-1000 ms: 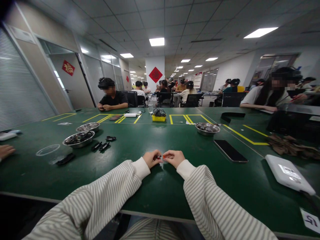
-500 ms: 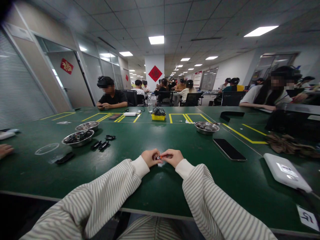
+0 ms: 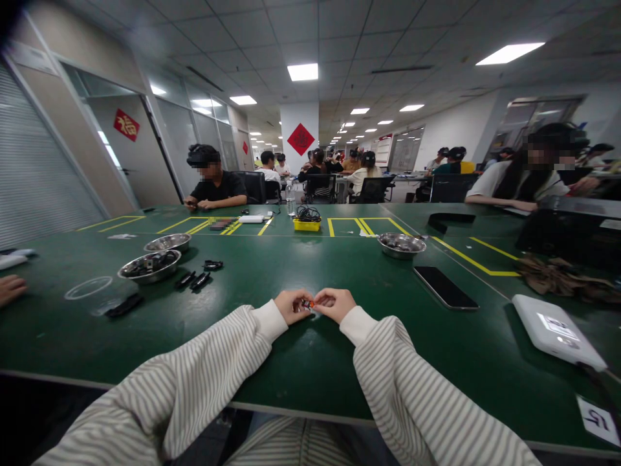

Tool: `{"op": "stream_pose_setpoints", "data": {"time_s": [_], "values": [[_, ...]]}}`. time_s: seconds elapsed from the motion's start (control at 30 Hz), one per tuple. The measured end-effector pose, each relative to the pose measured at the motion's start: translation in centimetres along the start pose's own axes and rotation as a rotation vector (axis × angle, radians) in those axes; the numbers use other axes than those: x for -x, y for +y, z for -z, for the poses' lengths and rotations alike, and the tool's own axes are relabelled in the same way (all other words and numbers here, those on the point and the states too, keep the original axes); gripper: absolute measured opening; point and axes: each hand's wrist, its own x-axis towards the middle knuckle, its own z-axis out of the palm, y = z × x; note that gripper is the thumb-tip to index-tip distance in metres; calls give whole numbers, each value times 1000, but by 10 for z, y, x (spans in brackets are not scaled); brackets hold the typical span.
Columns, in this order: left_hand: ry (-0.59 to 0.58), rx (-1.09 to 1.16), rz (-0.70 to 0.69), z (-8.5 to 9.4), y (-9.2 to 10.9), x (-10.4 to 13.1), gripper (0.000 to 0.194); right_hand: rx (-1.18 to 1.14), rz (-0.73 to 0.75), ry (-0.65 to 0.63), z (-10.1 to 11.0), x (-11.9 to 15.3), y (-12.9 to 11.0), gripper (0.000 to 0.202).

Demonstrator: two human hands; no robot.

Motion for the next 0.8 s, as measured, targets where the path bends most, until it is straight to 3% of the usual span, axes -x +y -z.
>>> {"op": "stream_pose_setpoints", "data": {"time_s": [0.13, 0.33, 0.5, 0.8], "values": [[27, -8, -1, 1, 0, 0, 23, -8, -13, 4, 1, 0, -3, 20], [123, -73, -132, 5, 0, -2, 17, 8, -12, 12, 3, -1, -2, 18], [159, -120, -131, 4, 0, -2, 24, 2, -11, 15, 2, -1, -1, 18], [163, -221, -216, 5, 3, 1, 17, 38, 24, -14, 4, 0, -3, 18]]}}
